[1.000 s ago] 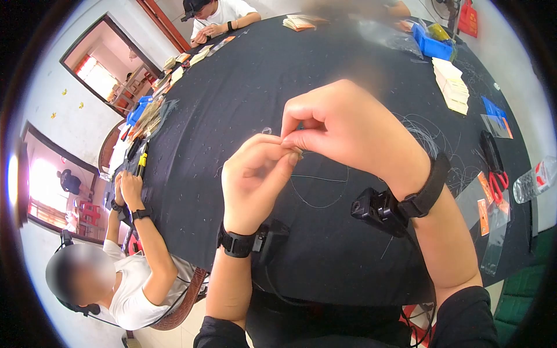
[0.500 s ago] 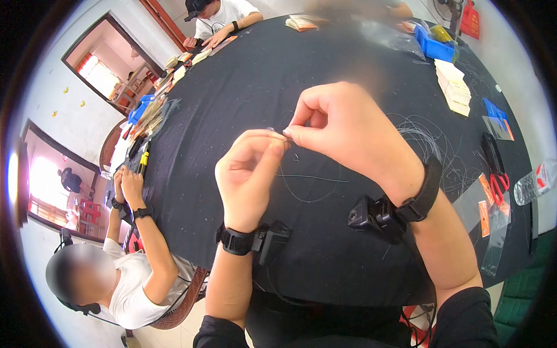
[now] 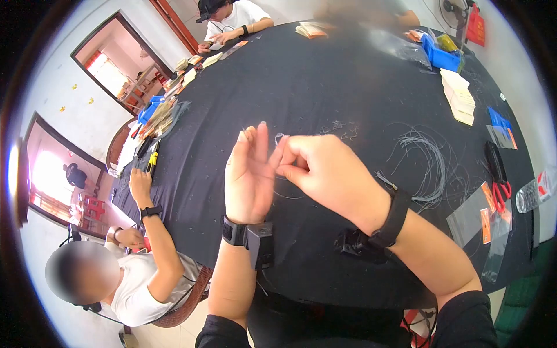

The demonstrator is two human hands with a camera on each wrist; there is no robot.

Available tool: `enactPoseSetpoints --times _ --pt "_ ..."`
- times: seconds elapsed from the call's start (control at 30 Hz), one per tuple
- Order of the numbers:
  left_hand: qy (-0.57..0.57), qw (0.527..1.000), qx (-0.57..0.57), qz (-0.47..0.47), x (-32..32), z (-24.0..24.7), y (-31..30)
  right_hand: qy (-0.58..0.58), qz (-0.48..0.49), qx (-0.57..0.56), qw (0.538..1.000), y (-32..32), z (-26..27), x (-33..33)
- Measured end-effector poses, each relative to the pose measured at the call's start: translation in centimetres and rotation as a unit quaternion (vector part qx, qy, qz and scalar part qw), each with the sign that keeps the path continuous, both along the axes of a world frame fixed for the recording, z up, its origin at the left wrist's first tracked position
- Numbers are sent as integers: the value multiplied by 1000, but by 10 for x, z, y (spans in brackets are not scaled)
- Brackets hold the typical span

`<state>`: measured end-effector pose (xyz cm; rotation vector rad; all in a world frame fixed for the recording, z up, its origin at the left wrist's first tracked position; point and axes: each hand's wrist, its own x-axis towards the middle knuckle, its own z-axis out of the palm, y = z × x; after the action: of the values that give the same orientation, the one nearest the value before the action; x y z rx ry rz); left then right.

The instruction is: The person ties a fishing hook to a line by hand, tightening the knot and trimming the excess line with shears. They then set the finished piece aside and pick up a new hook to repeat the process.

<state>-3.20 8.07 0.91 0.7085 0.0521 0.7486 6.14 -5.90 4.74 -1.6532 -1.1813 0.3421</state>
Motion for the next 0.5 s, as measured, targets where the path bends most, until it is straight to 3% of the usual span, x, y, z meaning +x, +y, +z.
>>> enactPoseSetpoints --times 0.17,0.3,0.4,0.5 --pt "-45 997 -54 -13 -2 -7 8 -87 -9 -49 995 1 -5 -3" --pt "-27 999 22 17 -5 0 8 -71 39 -40 996 2 -17 13" --pt "15 996 80 34 -6 6 7 -47 15 -72 996 -6 -9 35" --pt "65 992 110 20 -6 8 -1 -71 -19 39 997 -10 15 41"
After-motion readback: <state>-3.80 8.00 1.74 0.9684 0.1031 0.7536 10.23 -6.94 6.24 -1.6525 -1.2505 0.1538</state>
